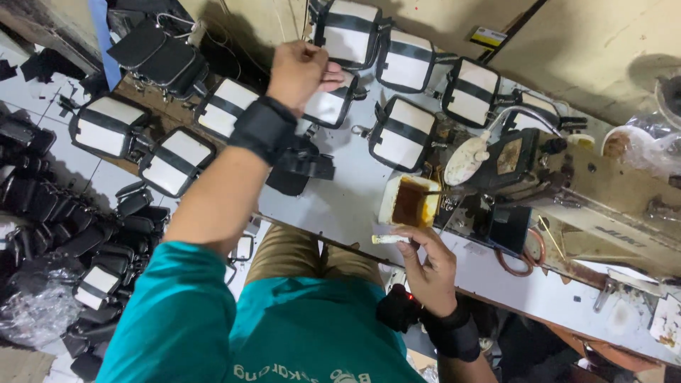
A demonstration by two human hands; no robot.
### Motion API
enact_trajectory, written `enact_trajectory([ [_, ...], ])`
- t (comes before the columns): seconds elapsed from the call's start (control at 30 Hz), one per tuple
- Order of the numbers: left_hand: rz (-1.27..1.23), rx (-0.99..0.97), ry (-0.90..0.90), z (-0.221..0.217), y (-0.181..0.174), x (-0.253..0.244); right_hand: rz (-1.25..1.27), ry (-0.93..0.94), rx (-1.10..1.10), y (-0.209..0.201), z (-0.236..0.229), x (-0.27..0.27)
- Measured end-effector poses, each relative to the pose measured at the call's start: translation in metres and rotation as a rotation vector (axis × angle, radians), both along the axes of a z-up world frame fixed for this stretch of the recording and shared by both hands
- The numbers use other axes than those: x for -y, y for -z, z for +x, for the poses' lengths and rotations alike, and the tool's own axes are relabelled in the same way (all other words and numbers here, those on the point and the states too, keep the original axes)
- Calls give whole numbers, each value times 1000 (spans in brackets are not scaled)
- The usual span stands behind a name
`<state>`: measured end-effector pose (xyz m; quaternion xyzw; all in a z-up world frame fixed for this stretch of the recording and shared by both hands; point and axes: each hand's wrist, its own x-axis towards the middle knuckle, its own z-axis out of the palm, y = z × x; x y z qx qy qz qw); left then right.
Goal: Applying glue to the edges of small leather components using a manual applicator
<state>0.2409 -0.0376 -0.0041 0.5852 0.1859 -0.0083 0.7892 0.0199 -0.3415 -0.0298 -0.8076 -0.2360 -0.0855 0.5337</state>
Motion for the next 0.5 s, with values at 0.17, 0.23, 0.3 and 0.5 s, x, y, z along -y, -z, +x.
enact_trajectory([
  [0.17,331,173,120,-65,-24,-43,9,-26,-3,-10,-4,-2],
  [0.23,431,205,143,-95,-23,-58,12,-35,-21,-13,-5,-2],
  [0.3,456,122,149,-122,-10,-71,-8,-19,5,-14,-6,-1],
  [0.5,626,115,240,-182,45,-87,68,32,106,-4,-9,-6],
])
